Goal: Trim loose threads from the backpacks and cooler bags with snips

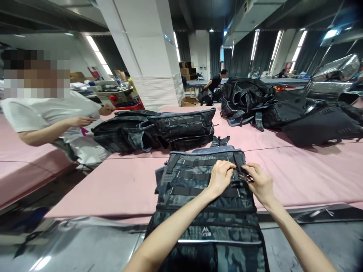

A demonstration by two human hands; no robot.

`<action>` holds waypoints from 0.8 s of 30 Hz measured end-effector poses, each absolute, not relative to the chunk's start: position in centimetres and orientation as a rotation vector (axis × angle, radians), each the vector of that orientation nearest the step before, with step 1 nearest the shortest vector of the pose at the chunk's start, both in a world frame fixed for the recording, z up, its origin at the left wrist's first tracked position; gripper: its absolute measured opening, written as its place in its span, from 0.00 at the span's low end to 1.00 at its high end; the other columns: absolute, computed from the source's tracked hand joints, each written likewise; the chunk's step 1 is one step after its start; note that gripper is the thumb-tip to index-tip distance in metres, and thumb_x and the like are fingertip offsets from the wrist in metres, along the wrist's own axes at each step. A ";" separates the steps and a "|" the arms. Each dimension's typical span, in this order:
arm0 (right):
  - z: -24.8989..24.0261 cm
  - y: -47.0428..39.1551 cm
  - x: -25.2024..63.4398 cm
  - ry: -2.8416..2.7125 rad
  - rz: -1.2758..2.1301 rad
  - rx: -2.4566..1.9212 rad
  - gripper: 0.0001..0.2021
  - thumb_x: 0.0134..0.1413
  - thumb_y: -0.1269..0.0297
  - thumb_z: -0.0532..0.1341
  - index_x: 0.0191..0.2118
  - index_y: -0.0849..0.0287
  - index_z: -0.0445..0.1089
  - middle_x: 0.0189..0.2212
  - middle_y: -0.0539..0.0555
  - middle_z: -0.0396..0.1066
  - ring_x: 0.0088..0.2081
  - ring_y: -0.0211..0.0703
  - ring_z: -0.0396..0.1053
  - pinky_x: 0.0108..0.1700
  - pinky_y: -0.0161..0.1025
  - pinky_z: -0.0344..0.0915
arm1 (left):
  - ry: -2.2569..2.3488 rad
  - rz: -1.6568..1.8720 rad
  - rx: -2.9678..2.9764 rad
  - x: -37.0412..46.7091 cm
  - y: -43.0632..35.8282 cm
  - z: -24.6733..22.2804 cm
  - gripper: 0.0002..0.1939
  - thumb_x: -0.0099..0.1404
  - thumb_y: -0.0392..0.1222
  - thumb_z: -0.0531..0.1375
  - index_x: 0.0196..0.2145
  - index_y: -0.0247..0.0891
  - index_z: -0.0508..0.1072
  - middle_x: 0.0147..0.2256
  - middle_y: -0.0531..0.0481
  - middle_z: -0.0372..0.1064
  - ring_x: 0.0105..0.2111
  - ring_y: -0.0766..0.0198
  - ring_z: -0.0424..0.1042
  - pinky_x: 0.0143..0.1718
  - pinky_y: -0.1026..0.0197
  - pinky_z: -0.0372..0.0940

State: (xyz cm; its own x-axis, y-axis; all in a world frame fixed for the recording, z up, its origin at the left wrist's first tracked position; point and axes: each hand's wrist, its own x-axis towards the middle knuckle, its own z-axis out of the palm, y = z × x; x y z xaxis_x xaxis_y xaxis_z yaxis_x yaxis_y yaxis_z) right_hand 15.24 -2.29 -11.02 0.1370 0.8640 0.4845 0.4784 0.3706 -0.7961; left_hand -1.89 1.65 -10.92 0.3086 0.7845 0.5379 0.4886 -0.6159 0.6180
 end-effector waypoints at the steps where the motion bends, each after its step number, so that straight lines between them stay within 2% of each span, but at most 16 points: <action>1: -10.9 -1.6 15.0 -1.446 0.540 -1.246 0.10 0.40 0.68 0.64 0.34 0.56 0.74 0.39 0.54 0.71 0.33 0.39 0.67 0.26 0.30 0.59 | 1.146 1.190 2.263 -2.0 1.5 -11.0 0.09 0.62 0.31 0.54 0.36 0.38 0.73 0.37 0.49 0.71 0.39 0.62 0.65 0.44 0.59 0.61; 3: -10.8 -0.4 14.5 -1.360 0.675 -1.194 0.05 0.40 0.64 0.64 0.27 0.59 0.72 0.30 0.53 0.70 0.26 0.36 0.64 0.22 0.30 0.55 | 1.143 1.158 2.285 -2.0 1.1 -11.3 0.09 0.62 0.31 0.54 0.36 0.37 0.73 0.38 0.49 0.71 0.39 0.62 0.65 0.44 0.58 0.60; 4: -10.7 0.1 14.4 -1.323 0.719 -1.172 0.08 0.42 0.60 0.64 0.24 0.60 0.69 0.23 0.51 0.67 0.22 0.34 0.60 0.19 0.30 0.53 | 1.135 1.150 2.286 -2.1 1.0 -11.4 0.09 0.62 0.31 0.54 0.36 0.37 0.73 0.38 0.49 0.71 0.40 0.62 0.65 0.44 0.58 0.60; 6: -10.5 0.9 14.7 -1.217 0.831 -1.125 0.17 0.44 0.51 0.62 0.19 0.59 0.60 0.13 0.45 0.53 0.15 0.30 0.48 0.15 0.31 0.46 | 1.104 1.136 2.271 -2.1 0.9 -11.4 0.08 0.62 0.31 0.54 0.35 0.38 0.73 0.38 0.49 0.71 0.40 0.62 0.66 0.45 0.58 0.60; 8: -10.1 1.5 15.4 -1.117 0.939 -1.076 0.22 0.42 0.44 0.61 0.19 0.56 0.54 0.12 0.40 0.41 0.13 0.27 0.38 0.13 0.31 0.41 | 1.073 1.114 2.239 -2.1 1.1 -11.2 0.08 0.62 0.32 0.54 0.34 0.38 0.73 0.37 0.50 0.71 0.40 0.62 0.67 0.45 0.59 0.61; 9: -9.8 1.5 15.8 -1.079 0.988 -1.054 0.24 0.40 0.42 0.62 0.19 0.56 0.52 0.12 0.39 0.39 0.13 0.26 0.36 0.13 0.31 0.41 | 1.069 1.120 2.210 -2.0 1.2 -10.9 0.08 0.62 0.31 0.54 0.33 0.38 0.73 0.36 0.50 0.71 0.39 0.63 0.67 0.44 0.60 0.61; 12: -9.2 1.3 16.5 -1.008 1.106 -1.012 0.24 0.34 0.44 0.66 0.20 0.56 0.53 0.12 0.38 0.40 0.13 0.25 0.37 0.14 0.30 0.40 | 1.063 1.241 2.080 -1.3 1.8 -9.7 0.10 0.62 0.31 0.52 0.37 0.39 0.72 0.39 0.49 0.70 0.39 0.64 0.68 0.43 0.61 0.62; 14: -9.1 1.1 16.5 -0.984 1.150 -0.997 0.24 0.33 0.46 0.67 0.21 0.58 0.56 0.12 0.38 0.41 0.13 0.25 0.38 0.15 0.30 0.40 | 0.999 1.306 2.047 -0.4 2.5 -8.7 0.13 0.61 0.30 0.52 0.43 0.39 0.70 0.46 0.48 0.68 0.43 0.64 0.68 0.45 0.62 0.62; 16: -9.1 0.9 16.5 -0.973 1.168 -0.991 0.23 0.33 0.46 0.68 0.22 0.59 0.58 0.12 0.38 0.41 0.14 0.24 0.38 0.16 0.30 0.39 | 0.894 1.249 2.094 0.4 3.1 -8.0 0.14 0.60 0.31 0.54 0.44 0.40 0.70 0.49 0.48 0.66 0.46 0.63 0.67 0.47 0.62 0.61; 19: -9.3 0.8 16.4 -0.982 1.177 -1.004 0.22 0.33 0.47 0.68 0.24 0.61 0.62 0.11 0.38 0.42 0.14 0.25 0.38 0.16 0.30 0.38 | 0.843 1.103 2.153 1.1 3.9 -7.5 0.08 0.60 0.33 0.56 0.36 0.39 0.73 0.38 0.50 0.71 0.40 0.64 0.69 0.44 0.64 0.62; 21: -9.5 0.9 16.3 -0.993 1.169 -1.026 0.22 0.34 0.46 0.67 0.25 0.61 0.63 0.11 0.38 0.42 0.14 0.25 0.39 0.16 0.30 0.38 | 0.871 1.087 2.142 1.0 4.2 -7.5 0.05 0.59 0.34 0.57 0.31 0.38 0.73 0.32 0.52 0.71 0.35 0.65 0.69 0.40 0.65 0.62; 24: -9.8 1.0 15.9 -1.004 1.111 -1.086 0.22 0.36 0.45 0.66 0.26 0.61 0.64 0.11 0.38 0.42 0.14 0.27 0.39 0.16 0.31 0.41 | 0.875 1.070 2.116 0.8 4.3 -7.6 0.05 0.58 0.35 0.57 0.31 0.37 0.74 0.29 0.52 0.69 0.32 0.66 0.68 0.37 0.65 0.61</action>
